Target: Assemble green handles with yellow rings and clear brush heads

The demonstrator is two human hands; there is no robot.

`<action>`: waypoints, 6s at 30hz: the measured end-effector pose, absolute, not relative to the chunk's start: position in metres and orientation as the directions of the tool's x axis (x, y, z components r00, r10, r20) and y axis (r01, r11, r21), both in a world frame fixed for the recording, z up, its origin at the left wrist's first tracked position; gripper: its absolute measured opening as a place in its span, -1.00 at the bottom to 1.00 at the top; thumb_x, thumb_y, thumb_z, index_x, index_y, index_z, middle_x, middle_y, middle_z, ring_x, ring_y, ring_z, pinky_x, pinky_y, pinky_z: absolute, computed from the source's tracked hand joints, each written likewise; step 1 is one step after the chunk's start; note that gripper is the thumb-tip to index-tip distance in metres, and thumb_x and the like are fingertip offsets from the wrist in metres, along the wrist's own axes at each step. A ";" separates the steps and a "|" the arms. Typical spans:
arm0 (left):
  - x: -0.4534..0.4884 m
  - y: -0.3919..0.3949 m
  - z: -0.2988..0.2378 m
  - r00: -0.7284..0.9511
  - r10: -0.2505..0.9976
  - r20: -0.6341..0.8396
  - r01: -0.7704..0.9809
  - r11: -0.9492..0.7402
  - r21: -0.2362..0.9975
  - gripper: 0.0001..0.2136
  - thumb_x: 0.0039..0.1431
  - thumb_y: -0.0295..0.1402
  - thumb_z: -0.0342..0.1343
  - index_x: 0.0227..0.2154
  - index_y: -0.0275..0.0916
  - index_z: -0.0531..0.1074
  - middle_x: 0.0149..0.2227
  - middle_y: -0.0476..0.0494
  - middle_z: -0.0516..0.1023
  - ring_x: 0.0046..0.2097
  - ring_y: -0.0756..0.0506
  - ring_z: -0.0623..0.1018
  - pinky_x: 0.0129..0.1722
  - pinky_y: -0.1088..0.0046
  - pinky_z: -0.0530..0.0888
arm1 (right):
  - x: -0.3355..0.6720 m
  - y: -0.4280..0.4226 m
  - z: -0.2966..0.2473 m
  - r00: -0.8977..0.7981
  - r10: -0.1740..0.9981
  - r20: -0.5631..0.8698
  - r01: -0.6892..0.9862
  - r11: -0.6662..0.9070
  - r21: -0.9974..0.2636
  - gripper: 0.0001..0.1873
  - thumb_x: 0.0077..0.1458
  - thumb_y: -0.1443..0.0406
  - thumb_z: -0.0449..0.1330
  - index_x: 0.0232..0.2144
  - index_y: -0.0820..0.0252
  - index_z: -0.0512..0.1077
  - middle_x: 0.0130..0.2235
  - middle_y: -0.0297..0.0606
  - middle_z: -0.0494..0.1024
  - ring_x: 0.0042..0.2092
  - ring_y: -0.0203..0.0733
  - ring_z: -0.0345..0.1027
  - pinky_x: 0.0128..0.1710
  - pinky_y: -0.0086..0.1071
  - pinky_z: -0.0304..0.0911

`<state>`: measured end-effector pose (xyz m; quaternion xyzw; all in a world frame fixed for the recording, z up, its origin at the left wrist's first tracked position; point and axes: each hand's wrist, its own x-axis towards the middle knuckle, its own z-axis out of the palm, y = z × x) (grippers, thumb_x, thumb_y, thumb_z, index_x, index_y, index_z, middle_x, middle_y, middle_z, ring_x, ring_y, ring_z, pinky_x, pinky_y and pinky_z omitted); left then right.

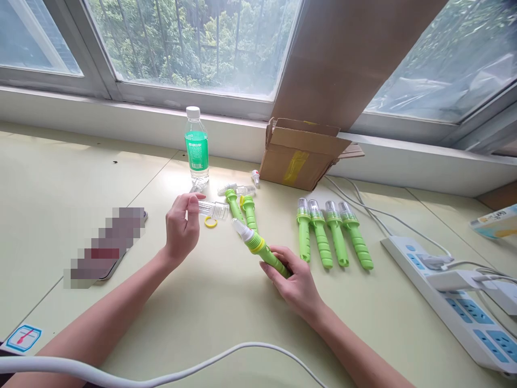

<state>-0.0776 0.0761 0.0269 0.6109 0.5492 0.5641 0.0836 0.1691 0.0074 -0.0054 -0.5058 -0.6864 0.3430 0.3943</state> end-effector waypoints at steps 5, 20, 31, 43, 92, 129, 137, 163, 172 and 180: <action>-0.072 0.069 0.027 -0.173 0.789 0.590 0.554 -0.417 0.720 -0.67 0.33 -0.23 -0.19 -0.28 -0.23 0.45 -0.34 -0.11 0.52 -0.32 -0.05 0.49 -0.32 0.43 0.39 | 0.169 0.008 -0.006 -0.185 0.961 0.207 0.451 0.270 -0.851 -0.80 0.12 0.24 0.17 -0.17 0.12 0.38 -0.46 -0.39 0.35 -0.45 -0.29 0.15 -0.47 -0.43 0.10; -0.061 0.060 0.025 0.298 0.870 0.392 0.456 -0.491 0.743 -0.76 0.22 -0.23 0.02 -0.47 -0.25 0.42 -0.55 0.01 0.41 -0.53 0.06 0.31 -0.50 0.53 0.27 | 0.172 0.007 -0.004 -0.336 0.841 0.424 0.594 0.539 -0.598 -0.76 0.14 0.36 0.16 -0.10 0.11 0.41 -0.33 -0.24 0.53 -0.38 -0.23 0.38 -0.43 -0.41 0.27; -0.058 0.057 0.025 0.291 0.932 0.215 0.449 -0.332 0.830 -0.73 0.21 -0.15 0.01 -0.43 -0.24 0.41 -0.54 0.01 0.41 -0.55 0.06 0.35 -0.54 0.55 0.28 | 0.178 0.010 -0.003 -0.393 0.759 0.519 0.685 0.619 -0.385 -0.72 0.12 0.36 0.17 -0.09 0.16 0.31 -0.24 -0.16 0.49 -0.37 -0.24 0.37 -0.52 -0.44 0.23; -0.059 0.061 0.023 0.258 0.937 0.235 0.375 -0.321 0.870 -0.76 0.12 -0.14 0.12 -0.31 -0.22 0.42 -0.42 -0.03 0.47 -0.47 0.03 0.44 -0.47 0.54 0.36 | 0.185 0.013 0.001 -0.411 0.759 0.505 0.702 0.617 -0.355 -0.70 0.17 0.35 0.13 -0.03 0.17 0.39 -0.24 -0.16 0.54 -0.37 -0.23 0.44 -0.42 -0.41 0.31; -0.057 0.060 0.021 0.305 0.948 0.095 0.257 -0.178 0.950 -0.73 0.19 -0.11 0.04 -0.19 -0.18 0.37 -0.33 -0.05 0.44 -0.36 -0.02 0.46 -0.35 0.47 0.43 | 0.182 0.010 0.002 -0.347 0.858 0.379 0.657 0.511 -0.555 -0.86 0.14 0.31 0.16 -0.22 0.17 0.30 -0.38 -0.28 0.39 -0.46 -0.29 0.22 -0.56 -0.46 0.16; -0.057 0.060 0.027 0.377 0.919 -0.115 0.238 0.024 0.971 -0.62 0.19 0.02 -0.06 -0.20 -0.19 0.36 -0.44 -0.03 0.45 -0.53 0.01 0.46 -0.65 0.55 0.36 | 0.179 0.010 0.005 -0.427 0.714 0.554 0.689 0.654 -0.312 -0.86 0.11 0.38 0.18 -0.23 0.15 0.43 -0.33 -0.21 0.55 -0.33 -0.20 0.40 -0.40 -0.40 0.21; -0.052 0.055 0.022 0.327 0.938 -0.114 0.410 -0.032 0.912 -0.66 0.21 -0.05 -0.06 -0.41 -0.22 0.40 -0.70 0.07 0.29 -0.68 0.03 0.33 -0.68 0.55 0.27 | 0.177 0.006 0.006 -0.545 0.635 0.547 0.677 0.719 -0.161 -0.83 0.14 0.39 0.16 -0.18 0.24 0.43 -0.35 -0.18 0.55 -0.37 -0.21 0.39 -0.41 -0.38 0.19; -0.047 0.055 0.020 0.184 0.983 -0.011 0.493 -0.082 0.866 -0.65 0.22 -0.06 -0.10 -0.50 -0.20 0.37 -0.69 0.06 0.24 -0.65 0.01 0.33 -0.65 0.51 0.25 | 0.176 0.000 0.003 -0.635 0.588 0.502 0.706 0.705 0.068 -0.74 0.21 0.31 0.10 -0.09 0.34 0.41 -0.49 -0.24 0.46 -0.50 -0.24 0.27 -0.52 -0.35 0.03; -0.057 0.048 0.011 0.360 0.794 0.490 0.555 -0.605 0.571 -0.78 0.23 -0.28 -0.12 -0.41 -0.20 0.39 -0.69 0.05 0.32 -0.66 0.05 0.24 -0.59 0.52 0.17 | 0.172 0.000 0.031 -0.554 0.832 -0.012 0.529 0.341 -0.777 -0.61 0.30 0.17 -0.07 -0.51 0.20 0.34 -0.61 -0.44 0.17 -0.57 -0.39 -0.02 -0.60 -0.45 -0.09; -0.051 0.052 0.027 0.273 0.956 0.105 0.554 -0.245 0.795 -0.66 0.25 -0.07 -0.15 -0.39 -0.20 0.38 -0.67 0.06 0.30 -0.63 0.01 0.32 -0.59 0.52 0.23 | 0.174 0.004 0.005 -0.504 0.709 0.494 0.710 0.665 -0.230 -0.77 0.21 0.30 0.10 -0.13 0.26 0.46 -0.51 -0.29 0.42 -0.52 -0.30 0.19 -0.53 -0.40 0.00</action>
